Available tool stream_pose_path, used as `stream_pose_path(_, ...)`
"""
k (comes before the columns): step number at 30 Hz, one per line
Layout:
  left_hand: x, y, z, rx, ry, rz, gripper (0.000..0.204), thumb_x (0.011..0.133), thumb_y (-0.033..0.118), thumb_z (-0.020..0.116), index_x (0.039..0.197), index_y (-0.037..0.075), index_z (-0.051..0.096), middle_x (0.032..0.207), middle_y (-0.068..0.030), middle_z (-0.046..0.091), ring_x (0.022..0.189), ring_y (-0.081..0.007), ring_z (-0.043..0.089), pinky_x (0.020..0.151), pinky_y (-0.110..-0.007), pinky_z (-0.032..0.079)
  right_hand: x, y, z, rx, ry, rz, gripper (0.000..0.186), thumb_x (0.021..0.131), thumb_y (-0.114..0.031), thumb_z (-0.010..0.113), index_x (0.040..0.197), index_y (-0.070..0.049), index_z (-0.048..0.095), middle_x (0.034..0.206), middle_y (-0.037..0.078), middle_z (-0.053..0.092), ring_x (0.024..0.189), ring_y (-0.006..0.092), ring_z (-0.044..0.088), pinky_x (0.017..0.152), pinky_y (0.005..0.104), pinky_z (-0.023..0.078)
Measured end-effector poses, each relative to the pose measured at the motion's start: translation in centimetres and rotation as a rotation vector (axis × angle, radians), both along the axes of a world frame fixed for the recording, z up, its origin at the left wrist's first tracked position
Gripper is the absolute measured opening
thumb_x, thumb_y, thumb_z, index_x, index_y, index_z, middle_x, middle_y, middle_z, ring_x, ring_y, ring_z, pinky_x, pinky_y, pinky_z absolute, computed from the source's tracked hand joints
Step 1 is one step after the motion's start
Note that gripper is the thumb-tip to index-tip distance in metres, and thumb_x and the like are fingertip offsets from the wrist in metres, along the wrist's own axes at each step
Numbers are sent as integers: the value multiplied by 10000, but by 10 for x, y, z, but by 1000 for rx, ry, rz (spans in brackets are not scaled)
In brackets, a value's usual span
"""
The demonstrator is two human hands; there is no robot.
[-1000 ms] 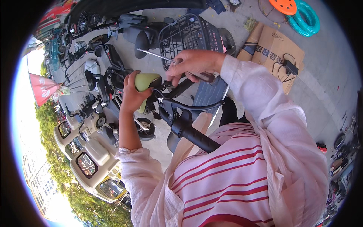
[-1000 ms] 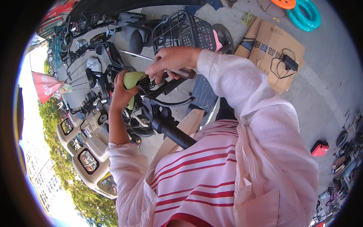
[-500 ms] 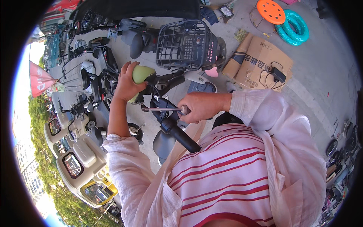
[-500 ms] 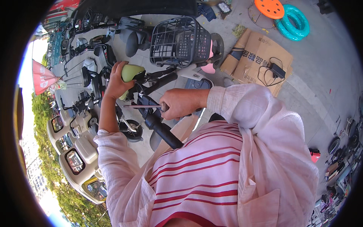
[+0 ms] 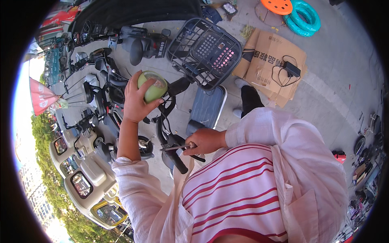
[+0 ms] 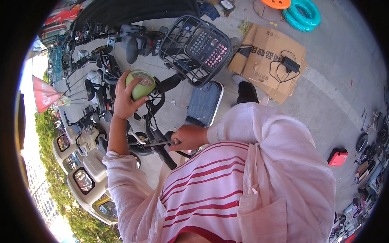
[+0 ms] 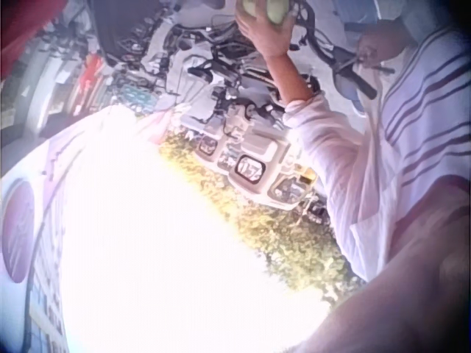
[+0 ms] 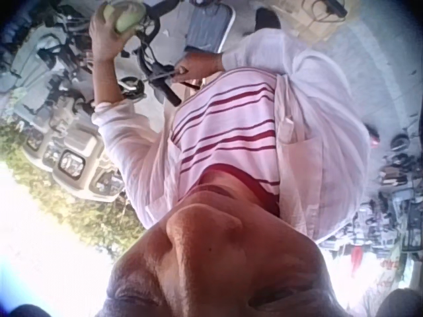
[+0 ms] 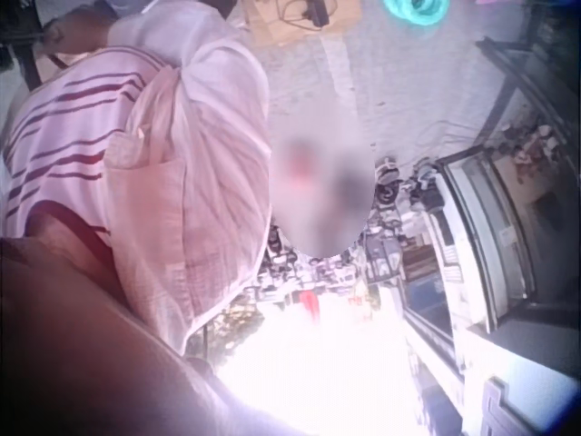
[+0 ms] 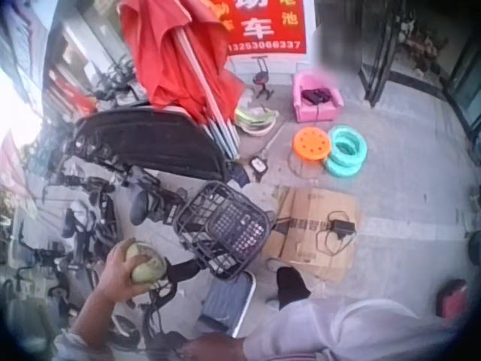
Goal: The person removes a pink headlight cover from an electric scooter using a screwdriver, then retrieves a green replacement cover. They assemble the new cover with the headlight unit and install it onto the scooter, securing it with screws.
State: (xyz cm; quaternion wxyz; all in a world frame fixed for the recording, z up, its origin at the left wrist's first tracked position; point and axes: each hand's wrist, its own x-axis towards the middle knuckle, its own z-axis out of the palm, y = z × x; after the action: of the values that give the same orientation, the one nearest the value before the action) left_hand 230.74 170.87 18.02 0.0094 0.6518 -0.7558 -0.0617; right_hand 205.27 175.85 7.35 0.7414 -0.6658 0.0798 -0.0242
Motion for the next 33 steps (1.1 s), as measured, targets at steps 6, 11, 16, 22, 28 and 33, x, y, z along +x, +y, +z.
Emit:
stream_pose_path(6,7,6,-31,-225,159,250,341,777,220,764,1090,123,667,1287,-177,542,1137,-352,534,981,-425,392,37,-82,-32,258,129,-537,317,821,-316,704,877,-5,682,715,129,649,643,244,638,636,354,492)
stream_pose_path(11,-2,-8,-30,-265,198,479,498,784,203,732,1231,47,577,1234,-186,545,1131,-354,530,1012,-425,387,93,-151,-39,486,136,-509,314,843,-307,703,985,-29,675,735,65,652,581,145,592,538,315,497)
stream_pose_path(16,-5,-9,-27,-189,281,751,575,778,256,737,1282,56,546,1227,-181,527,1167,-351,496,1014,-427,386,137,-183,-41,806,231,-303,314,919,-334,650,1097,-76,633,765,2,589,501,82,493,457,252,442)
stream_pose_path(22,2,-6,-29,-182,324,866,616,803,382,752,1287,63,543,1232,-185,520,1152,-341,500,1009,-419,384,156,-187,-56,894,249,-226,268,903,-345,670,1014,-105,631,741,-3,577,530,91,490,470,269,440)
stream_pose_path(28,3,-10,-24,-113,446,1152,642,803,438,757,1273,52,549,1248,-199,501,1148,-325,502,995,-409,398,161,-188,-57,937,283,-172,286,945,-344,628,1083,-95,601,741,1,570,521,100,504,468,272,447)
stream_pose_path(33,10,-10,-23,-84,465,1136,642,777,426,778,1256,57,564,1227,-207,507,1111,-330,526,976,-404,417,164,-184,-63,991,318,-139,303,950,-379,616,1072,-103,599,696,0,563,524,106,510,469,275,446)
